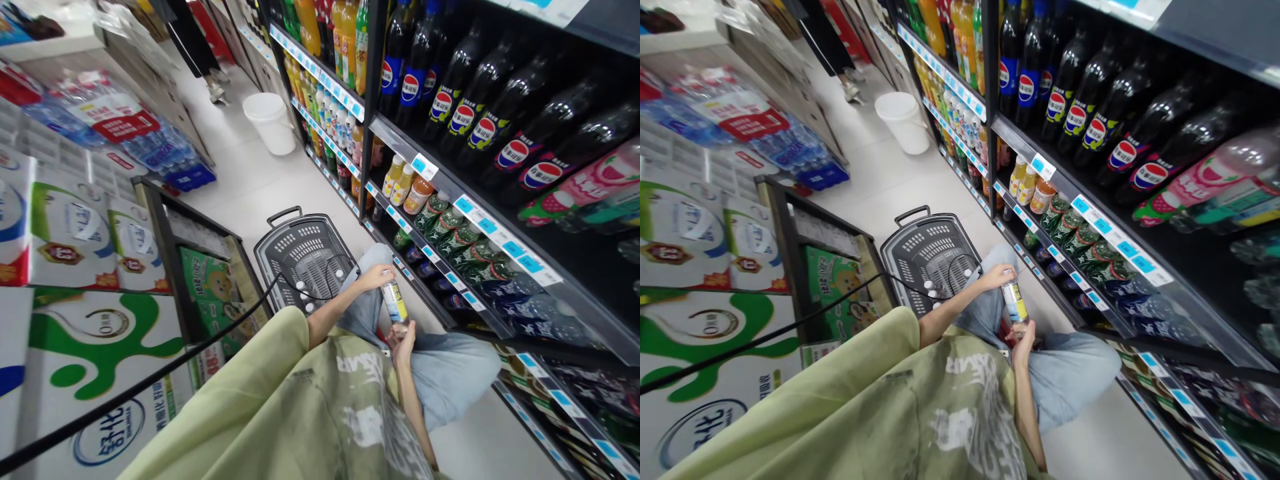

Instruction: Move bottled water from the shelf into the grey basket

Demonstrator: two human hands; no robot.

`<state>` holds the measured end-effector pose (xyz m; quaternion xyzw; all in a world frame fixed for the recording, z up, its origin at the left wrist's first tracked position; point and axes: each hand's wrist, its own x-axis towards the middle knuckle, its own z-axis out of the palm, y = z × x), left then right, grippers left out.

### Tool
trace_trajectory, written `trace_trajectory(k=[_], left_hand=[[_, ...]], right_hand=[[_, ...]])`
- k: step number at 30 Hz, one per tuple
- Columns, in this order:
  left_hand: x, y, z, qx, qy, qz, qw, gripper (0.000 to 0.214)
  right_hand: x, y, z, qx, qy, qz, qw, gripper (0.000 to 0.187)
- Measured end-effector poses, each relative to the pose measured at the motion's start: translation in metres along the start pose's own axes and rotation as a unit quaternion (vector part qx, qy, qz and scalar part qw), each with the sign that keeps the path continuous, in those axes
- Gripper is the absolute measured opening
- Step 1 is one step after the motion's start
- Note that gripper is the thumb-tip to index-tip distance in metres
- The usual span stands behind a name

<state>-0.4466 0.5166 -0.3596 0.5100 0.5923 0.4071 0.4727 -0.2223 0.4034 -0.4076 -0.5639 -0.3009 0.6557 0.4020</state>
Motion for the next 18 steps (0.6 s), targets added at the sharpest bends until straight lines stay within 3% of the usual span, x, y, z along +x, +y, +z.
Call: trace_trajectory(k=[3,7,9,13,18], left_hand=[[0.001,0.000,0.001,-0.012,0.010,-0.001,1.000,0.014],[0.001,0.001,0.001,-0.031,0.024,-0.004,0.999,0.014],[0.001,0.001,0.001,-0.037,0.026,-0.006,0.999,0.015],[0.000,0.002,0.000,-0.032,0.016,-0.008,0.999,0.017],[0.001,0.001,0.002,-0.008,-0.012,-0.002,1.000,0.016]], right_hand=[[-0.005,0.002,0.001,-0.024,0.037,-0.047,0.998,0.072],[-0.014,0.000,0.004,-0.136,0.046,-0.135,0.980,0.073],[-0.015,-0.002,0.005,-0.204,0.079,-0.209,0.953,0.070],[-0.012,-0.005,0.005,-0.302,0.135,-0.366,0.870,0.051],[-0.010,0.003,-0.006,-0.357,0.177,-0.442,0.803,0.015]])
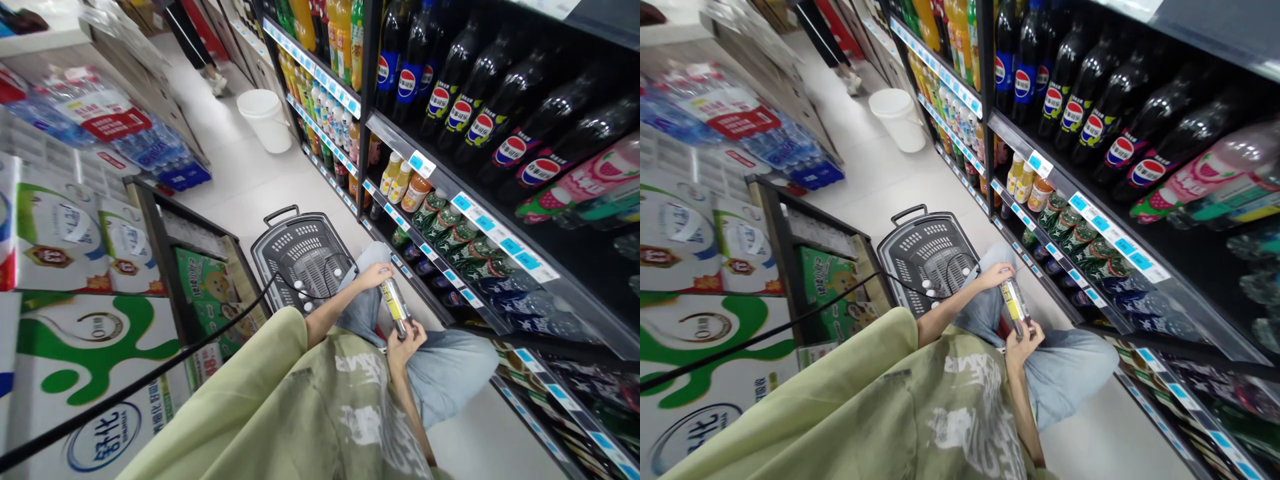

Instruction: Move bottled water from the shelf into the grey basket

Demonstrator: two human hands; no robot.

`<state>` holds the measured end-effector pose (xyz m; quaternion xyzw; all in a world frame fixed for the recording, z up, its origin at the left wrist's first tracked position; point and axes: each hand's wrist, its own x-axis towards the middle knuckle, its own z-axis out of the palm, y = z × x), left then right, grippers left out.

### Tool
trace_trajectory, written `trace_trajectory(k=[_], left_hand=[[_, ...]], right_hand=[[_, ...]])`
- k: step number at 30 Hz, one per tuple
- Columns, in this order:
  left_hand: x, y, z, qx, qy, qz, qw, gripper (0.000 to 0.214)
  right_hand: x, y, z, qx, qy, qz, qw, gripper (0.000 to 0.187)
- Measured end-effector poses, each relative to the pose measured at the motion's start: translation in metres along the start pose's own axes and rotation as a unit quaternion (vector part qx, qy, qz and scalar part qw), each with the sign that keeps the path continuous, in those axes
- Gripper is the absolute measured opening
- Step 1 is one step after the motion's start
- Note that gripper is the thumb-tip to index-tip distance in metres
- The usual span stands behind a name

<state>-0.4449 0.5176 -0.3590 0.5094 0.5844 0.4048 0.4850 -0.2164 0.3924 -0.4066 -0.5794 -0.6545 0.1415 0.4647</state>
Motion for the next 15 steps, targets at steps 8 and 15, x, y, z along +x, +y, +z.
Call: trace_trajectory(k=[8,15], left_hand=[[0.001,0.000,0.000,0.026,-0.018,0.005,0.999,0.013],[-0.002,0.004,-0.001,0.031,-0.005,0.020,0.999,0.016]], right_hand=[[-0.007,0.004,-0.005,0.004,-0.013,-0.065,0.998,0.010],[0.007,-0.015,-0.005,0.071,0.008,0.046,0.996,0.031]])
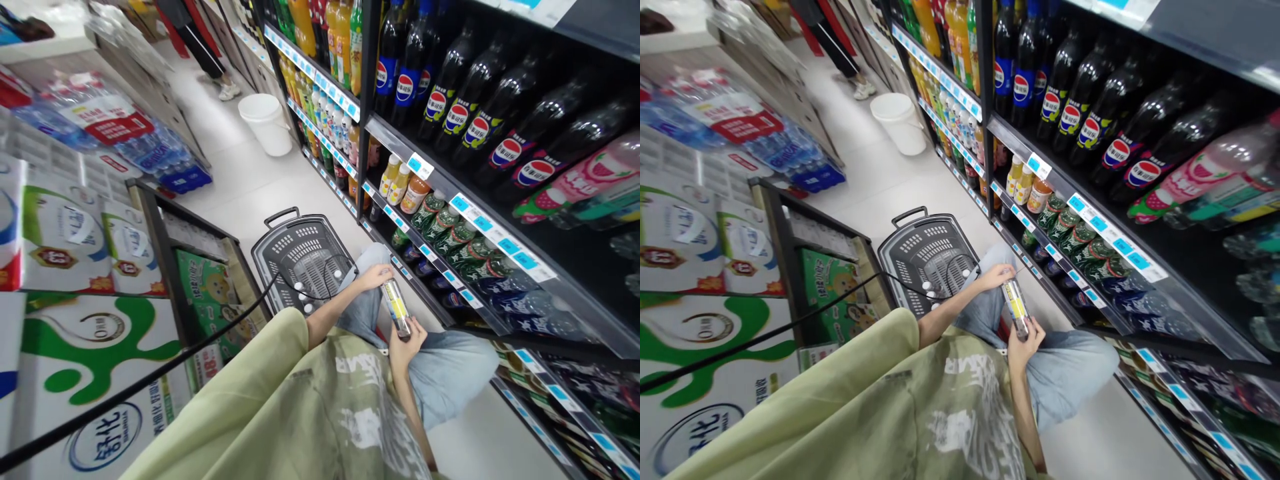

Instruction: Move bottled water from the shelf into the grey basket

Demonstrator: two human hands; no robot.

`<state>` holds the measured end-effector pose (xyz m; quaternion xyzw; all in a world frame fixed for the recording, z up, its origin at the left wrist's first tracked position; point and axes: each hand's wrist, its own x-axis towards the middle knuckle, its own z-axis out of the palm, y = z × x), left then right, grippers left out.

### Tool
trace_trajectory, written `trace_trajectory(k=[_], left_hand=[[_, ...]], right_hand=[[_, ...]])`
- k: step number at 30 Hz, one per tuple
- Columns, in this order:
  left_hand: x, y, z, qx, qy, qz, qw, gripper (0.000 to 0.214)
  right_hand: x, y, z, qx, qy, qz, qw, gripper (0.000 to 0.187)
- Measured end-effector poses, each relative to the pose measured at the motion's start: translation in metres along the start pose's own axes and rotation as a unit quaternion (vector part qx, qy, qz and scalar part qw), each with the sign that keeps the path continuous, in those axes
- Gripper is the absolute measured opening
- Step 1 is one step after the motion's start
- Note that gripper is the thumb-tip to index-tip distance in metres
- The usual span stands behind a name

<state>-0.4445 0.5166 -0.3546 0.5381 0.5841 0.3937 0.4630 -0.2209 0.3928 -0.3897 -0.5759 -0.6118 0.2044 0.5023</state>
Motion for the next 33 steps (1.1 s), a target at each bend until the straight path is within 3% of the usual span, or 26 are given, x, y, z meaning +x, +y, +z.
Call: trace_trajectory(k=[6,10,12,18,22,26,30,33], left_hand=[[-0.001,0.007,-0.003,0.012,0.013,0.004,1.000,0.023],[-0.006,0.015,-0.007,0.040,-0.003,-0.001,0.999,0.026],[-0.009,0.019,-0.008,0.065,0.000,-0.006,0.998,0.026],[-0.008,0.050,-0.024,0.129,0.035,-0.008,0.991,0.021],[-0.005,0.088,-0.067,0.197,0.088,0.037,0.976,0.026],[-0.014,0.118,-0.128,0.248,0.243,0.025,0.937,0.026],[-0.030,0.124,-0.177,0.311,0.347,-0.040,0.884,0.024],[-0.041,0.114,-0.206,0.381,0.339,-0.079,0.856,0.025]], right_hand=[[0.005,-0.008,0.000,0.054,-0.027,0.147,0.987,0.070],[0.006,0.000,-0.004,0.126,-0.060,0.277,0.951,0.070],[0.007,0.003,-0.005,0.148,-0.084,0.302,0.938,0.064],[0.007,0.005,-0.001,0.165,-0.151,0.305,0.926,0.070],[0.008,0.002,0.001,0.163,-0.170,0.289,0.928,0.070],[0.010,0.001,0.001,0.164,-0.179,0.284,0.928,0.072],[0.010,0.002,0.002,0.159,-0.186,0.282,0.928,0.074],[0.009,0.005,0.003,0.150,-0.197,0.277,0.929,0.075]])
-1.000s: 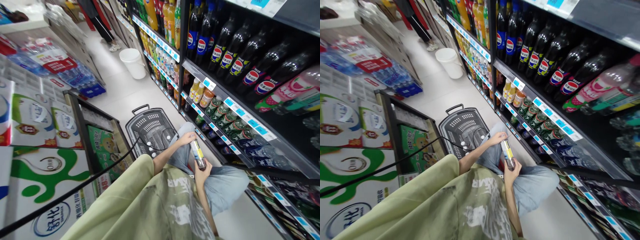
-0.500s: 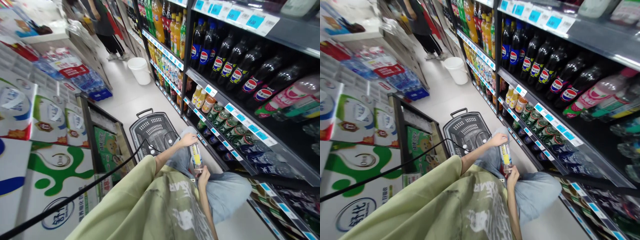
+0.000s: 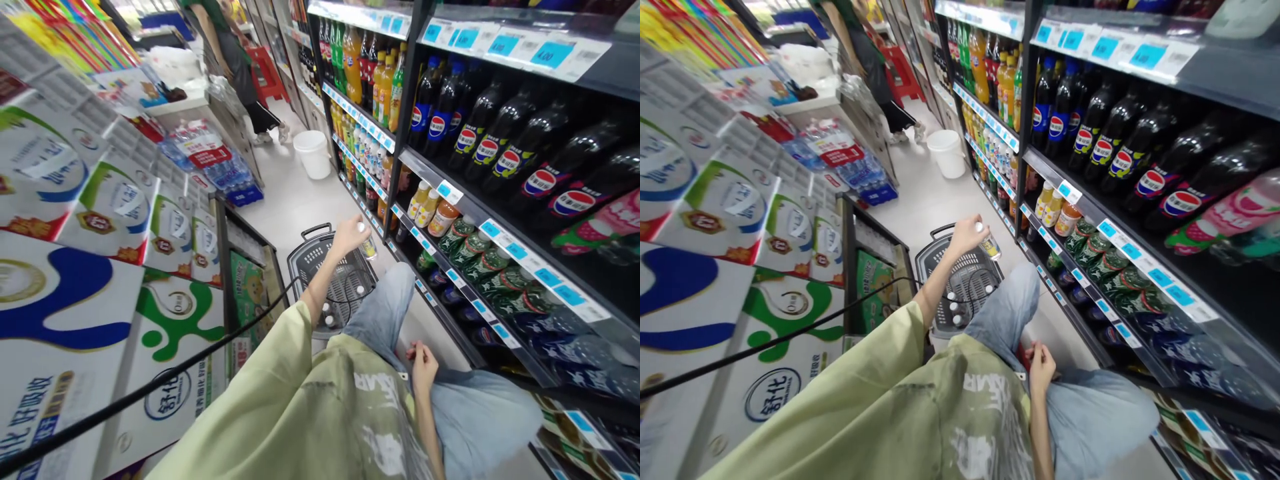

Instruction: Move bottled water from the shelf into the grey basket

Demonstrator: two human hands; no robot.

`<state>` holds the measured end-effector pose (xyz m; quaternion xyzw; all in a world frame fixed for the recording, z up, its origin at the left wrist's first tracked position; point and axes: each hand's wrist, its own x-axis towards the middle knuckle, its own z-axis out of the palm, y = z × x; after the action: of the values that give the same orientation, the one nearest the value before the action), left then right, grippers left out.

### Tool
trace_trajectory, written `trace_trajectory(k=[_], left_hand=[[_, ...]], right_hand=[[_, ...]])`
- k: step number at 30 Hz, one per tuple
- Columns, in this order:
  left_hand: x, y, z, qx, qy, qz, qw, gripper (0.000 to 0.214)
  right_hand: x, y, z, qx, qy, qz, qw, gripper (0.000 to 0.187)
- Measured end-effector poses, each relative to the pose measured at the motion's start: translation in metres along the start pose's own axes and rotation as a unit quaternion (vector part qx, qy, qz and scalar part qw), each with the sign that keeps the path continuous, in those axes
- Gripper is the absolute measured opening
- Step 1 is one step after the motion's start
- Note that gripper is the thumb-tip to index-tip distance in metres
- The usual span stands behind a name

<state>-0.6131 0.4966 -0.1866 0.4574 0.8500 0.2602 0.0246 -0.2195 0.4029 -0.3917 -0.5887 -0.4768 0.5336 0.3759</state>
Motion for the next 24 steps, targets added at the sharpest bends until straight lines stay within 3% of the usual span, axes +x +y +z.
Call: trace_trajectory(k=[5,10,17,24], left_hand=[[0.013,-0.060,0.007,0.114,-0.105,0.032,0.987,0.033],[0.019,-0.110,0.041,0.137,-0.178,0.007,0.974,0.036],[0.008,-0.143,0.121,0.093,-0.242,-0.062,0.964,0.039],[-0.024,-0.169,0.216,0.048,-0.294,-0.172,0.939,0.039]], right_hand=[[-0.001,0.004,-0.002,-0.015,-0.010,0.000,1.000,0.074],[0.001,0.007,-0.004,-0.023,-0.002,0.014,1.000,0.074],[0.003,0.014,-0.004,-0.093,-0.045,0.034,0.994,0.079],[-0.007,0.016,-0.005,-0.134,-0.056,0.092,0.985,0.079]])
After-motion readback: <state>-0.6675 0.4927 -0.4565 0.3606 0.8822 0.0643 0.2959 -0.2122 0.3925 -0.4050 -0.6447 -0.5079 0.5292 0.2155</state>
